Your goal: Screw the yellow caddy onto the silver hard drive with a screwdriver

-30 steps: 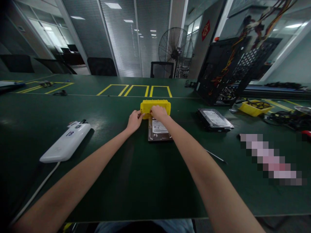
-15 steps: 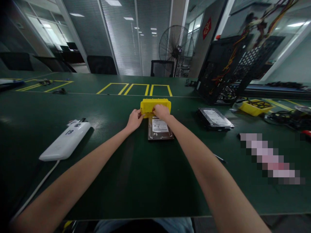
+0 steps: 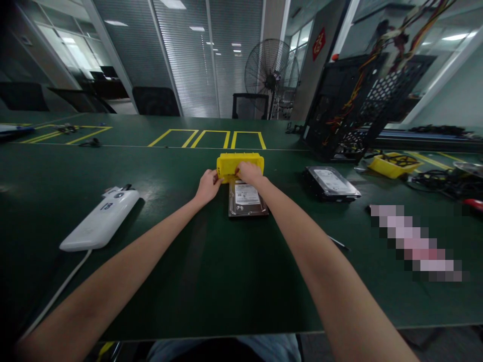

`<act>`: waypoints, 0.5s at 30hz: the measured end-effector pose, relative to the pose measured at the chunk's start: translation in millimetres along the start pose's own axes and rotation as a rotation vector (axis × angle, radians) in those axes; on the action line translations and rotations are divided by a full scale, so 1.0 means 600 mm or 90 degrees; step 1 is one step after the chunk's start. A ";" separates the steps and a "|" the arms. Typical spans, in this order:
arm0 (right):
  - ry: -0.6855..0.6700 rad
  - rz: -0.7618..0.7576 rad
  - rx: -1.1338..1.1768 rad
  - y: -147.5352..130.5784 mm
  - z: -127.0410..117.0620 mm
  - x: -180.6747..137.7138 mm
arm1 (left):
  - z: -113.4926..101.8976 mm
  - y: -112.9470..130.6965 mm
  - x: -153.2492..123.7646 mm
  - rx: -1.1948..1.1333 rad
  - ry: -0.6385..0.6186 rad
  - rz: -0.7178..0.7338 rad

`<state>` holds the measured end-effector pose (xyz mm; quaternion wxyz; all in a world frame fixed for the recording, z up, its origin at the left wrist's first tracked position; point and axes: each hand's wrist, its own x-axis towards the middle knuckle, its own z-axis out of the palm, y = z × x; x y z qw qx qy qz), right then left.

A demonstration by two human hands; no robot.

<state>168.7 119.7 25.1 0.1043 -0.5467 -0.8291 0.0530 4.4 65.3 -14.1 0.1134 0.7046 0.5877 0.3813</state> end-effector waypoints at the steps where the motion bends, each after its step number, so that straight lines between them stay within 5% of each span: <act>1: -0.002 -0.002 0.000 0.001 0.000 0.000 | 0.000 0.000 0.000 -0.002 -0.001 0.000; 15: -0.004 0.029 -0.013 -0.003 -0.007 -0.008 | 0.003 0.000 0.001 0.052 0.008 0.011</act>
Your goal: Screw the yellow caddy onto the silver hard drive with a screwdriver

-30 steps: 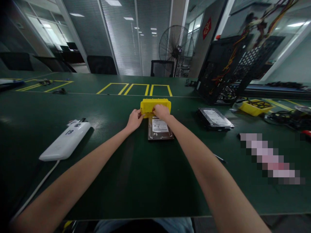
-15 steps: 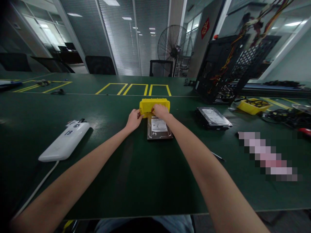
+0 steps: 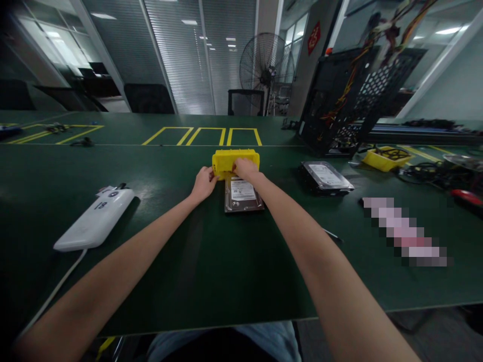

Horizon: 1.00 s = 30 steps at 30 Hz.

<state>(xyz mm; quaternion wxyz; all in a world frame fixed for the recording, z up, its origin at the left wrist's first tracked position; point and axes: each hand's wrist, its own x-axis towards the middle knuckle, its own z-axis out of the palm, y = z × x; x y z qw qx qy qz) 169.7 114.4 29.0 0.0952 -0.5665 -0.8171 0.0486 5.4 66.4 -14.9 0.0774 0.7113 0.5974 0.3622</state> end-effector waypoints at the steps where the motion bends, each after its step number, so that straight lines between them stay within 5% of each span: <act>1: -0.001 0.000 -0.001 0.000 -0.001 0.000 | 0.001 -0.001 0.001 -0.001 0.000 0.003; 24: 0.037 0.012 0.095 -0.008 -0.016 -0.021 | 0.008 -0.004 0.005 -0.028 -0.003 -0.010; 30: -0.016 -0.167 0.190 -0.019 -0.036 -0.089 | 0.009 -0.004 0.003 -0.015 0.009 -0.007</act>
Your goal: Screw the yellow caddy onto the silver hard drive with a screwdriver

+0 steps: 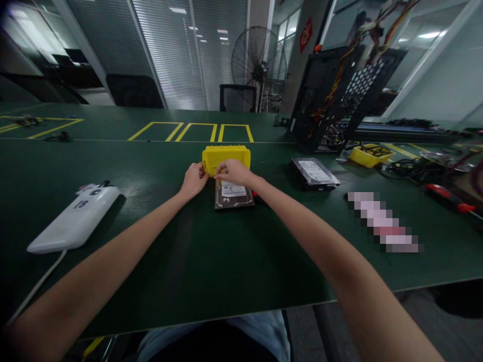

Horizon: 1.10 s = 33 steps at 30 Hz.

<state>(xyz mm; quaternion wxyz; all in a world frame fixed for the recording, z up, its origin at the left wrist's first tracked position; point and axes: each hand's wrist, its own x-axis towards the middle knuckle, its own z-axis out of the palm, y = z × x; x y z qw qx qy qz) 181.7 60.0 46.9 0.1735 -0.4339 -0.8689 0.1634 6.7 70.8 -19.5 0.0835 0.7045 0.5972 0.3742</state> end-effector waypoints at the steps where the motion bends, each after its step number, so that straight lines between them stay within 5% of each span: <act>1: -0.013 -0.027 0.013 -0.007 0.002 -0.015 | 0.001 -0.001 0.000 -0.006 0.001 0.000; 6: 0.034 -0.005 0.008 -0.024 0.024 -0.061 | 0.000 -0.002 -0.001 -0.032 -0.004 0.001; 20: 0.074 0.089 0.066 -0.024 0.035 -0.054 | -0.014 0.017 -0.008 -0.069 -0.016 -0.022; 33: 0.069 0.016 0.060 -0.015 0.031 -0.060 | -0.010 0.011 -0.009 -0.082 0.070 -0.029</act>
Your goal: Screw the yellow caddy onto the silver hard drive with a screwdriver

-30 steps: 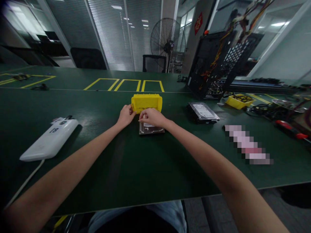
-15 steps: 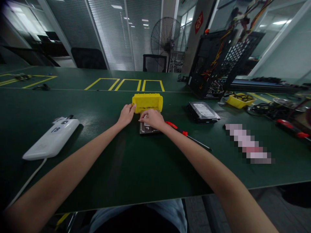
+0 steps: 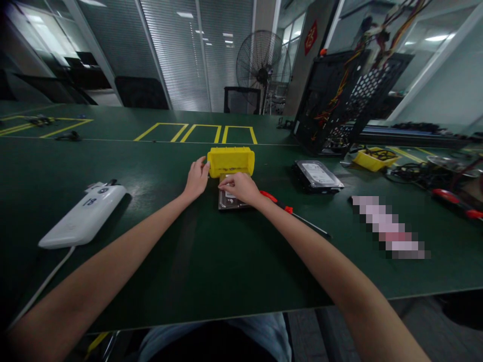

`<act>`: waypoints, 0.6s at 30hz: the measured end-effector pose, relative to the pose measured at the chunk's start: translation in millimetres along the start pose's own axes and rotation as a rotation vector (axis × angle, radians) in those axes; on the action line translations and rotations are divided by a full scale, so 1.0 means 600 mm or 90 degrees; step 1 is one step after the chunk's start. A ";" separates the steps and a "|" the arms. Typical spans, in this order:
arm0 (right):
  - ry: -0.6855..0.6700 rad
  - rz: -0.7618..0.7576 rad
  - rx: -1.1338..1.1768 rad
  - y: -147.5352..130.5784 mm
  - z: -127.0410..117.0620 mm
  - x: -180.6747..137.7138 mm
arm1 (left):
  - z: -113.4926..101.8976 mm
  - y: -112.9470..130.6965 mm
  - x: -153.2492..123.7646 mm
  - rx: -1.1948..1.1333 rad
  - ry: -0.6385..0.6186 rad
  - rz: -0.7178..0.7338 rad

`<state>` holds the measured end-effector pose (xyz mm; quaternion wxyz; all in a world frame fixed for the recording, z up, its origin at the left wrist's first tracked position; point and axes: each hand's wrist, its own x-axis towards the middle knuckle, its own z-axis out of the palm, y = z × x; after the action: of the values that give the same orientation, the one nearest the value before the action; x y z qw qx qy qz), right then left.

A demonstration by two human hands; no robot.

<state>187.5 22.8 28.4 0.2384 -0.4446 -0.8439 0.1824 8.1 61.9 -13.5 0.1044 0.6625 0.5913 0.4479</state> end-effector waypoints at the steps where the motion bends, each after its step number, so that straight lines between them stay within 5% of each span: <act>1: -0.001 -0.002 -0.004 0.001 0.000 -0.001 | 0.000 -0.001 0.000 0.004 0.008 -0.004; 9: 0.038 -0.033 -0.018 0.003 0.003 -0.012 | -0.022 0.018 -0.023 0.101 0.082 -0.012; 18: 0.029 -0.034 0.006 0.007 0.003 -0.018 | -0.120 0.037 -0.109 0.212 -0.206 0.168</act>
<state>194.7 16.0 22.1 0.2647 -0.4251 -0.8488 0.1697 -21.7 -30.0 12.2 0.0278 0.8048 0.5411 0.2424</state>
